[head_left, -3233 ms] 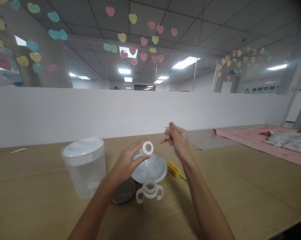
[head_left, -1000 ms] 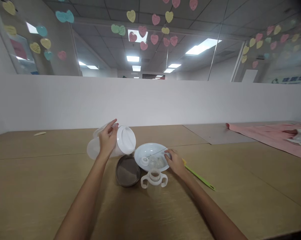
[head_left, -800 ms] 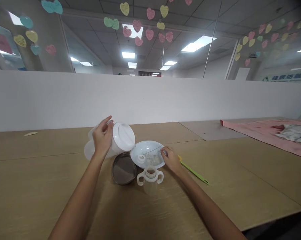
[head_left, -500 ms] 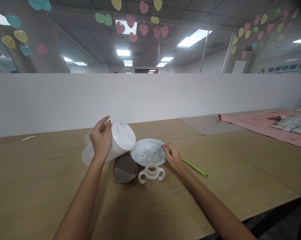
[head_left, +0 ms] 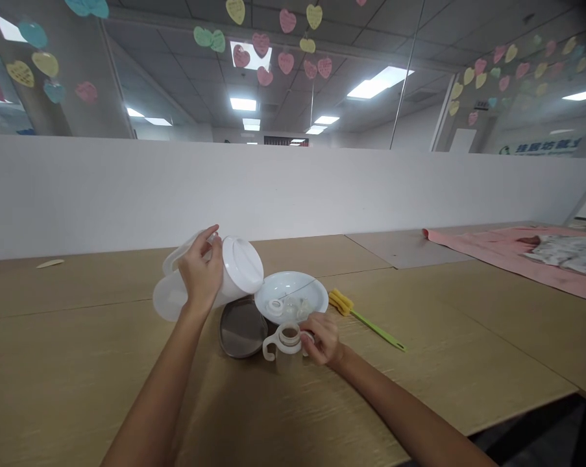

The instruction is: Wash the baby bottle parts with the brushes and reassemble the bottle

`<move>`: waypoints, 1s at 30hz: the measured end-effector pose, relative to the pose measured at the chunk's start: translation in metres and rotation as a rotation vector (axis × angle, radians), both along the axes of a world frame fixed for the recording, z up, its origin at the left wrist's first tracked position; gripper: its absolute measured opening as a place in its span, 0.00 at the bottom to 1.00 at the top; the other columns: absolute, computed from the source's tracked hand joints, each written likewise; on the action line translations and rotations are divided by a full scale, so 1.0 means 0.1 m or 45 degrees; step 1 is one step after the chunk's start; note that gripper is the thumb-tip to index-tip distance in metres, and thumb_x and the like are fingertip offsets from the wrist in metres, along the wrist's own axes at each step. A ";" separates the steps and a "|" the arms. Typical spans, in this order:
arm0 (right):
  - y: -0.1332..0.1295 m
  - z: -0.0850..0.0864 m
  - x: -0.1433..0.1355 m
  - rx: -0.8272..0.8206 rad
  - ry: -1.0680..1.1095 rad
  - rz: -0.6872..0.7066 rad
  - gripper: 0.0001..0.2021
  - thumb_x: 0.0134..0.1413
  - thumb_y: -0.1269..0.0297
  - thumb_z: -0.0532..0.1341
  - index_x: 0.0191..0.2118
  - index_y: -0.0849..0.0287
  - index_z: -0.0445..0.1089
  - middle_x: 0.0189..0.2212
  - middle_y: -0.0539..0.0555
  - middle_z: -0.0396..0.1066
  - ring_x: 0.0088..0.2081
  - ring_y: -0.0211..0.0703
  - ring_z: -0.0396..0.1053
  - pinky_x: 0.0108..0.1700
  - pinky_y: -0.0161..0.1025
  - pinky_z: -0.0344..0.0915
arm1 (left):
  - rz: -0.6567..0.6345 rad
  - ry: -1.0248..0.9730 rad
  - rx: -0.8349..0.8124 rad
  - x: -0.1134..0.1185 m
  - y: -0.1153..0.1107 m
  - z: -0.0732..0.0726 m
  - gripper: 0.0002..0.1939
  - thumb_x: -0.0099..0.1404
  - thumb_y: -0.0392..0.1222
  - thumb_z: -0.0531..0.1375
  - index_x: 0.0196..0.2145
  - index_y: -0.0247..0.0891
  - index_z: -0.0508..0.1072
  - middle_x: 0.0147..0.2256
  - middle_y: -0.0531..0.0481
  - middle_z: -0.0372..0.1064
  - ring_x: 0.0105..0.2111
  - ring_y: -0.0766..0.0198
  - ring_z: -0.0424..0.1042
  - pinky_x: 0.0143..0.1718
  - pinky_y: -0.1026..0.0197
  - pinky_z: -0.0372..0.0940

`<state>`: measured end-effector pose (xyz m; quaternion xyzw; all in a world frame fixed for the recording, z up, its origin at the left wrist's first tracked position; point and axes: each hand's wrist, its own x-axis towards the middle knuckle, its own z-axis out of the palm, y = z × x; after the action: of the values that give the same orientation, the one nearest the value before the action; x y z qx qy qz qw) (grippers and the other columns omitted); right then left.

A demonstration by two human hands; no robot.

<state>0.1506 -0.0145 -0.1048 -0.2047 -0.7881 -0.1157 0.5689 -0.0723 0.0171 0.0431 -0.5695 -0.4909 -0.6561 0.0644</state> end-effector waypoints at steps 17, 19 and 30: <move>0.01 -0.05 -0.04 -0.055 -0.003 -0.052 0.08 0.55 0.70 0.50 0.27 0.57 0.62 0.16 0.48 0.60 0.19 0.36 0.57 0.24 0.35 0.52 | -0.541 -0.515 -0.181 -0.22 -0.05 0.20 0.20 0.54 0.47 0.61 0.45 0.39 0.71 0.33 0.47 0.75 0.34 0.60 0.73 0.37 0.58 0.68; 0.02 -0.06 -0.04 -0.068 -0.010 -0.064 0.08 0.55 0.70 0.50 0.27 0.57 0.62 0.16 0.48 0.59 0.19 0.36 0.56 0.24 0.35 0.52 | -0.612 -0.351 -0.263 -0.10 -0.16 0.23 0.19 0.53 0.47 0.62 0.43 0.39 0.72 0.31 0.48 0.75 0.34 0.59 0.73 0.36 0.59 0.68; 0.03 -0.09 -0.03 -0.091 -0.057 -0.097 0.10 0.56 0.69 0.50 0.26 0.57 0.62 0.16 0.48 0.59 0.19 0.35 0.56 0.24 0.35 0.51 | -0.519 0.218 -0.344 0.21 -0.43 0.25 0.17 0.56 0.49 0.59 0.42 0.41 0.75 0.26 0.51 0.75 0.31 0.60 0.73 0.37 0.60 0.67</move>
<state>0.1476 -0.0114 -0.1139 -0.2522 -0.7958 -0.1136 0.5387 -0.0513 -0.0259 0.0678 -0.7136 -0.4420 -0.5334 -0.1042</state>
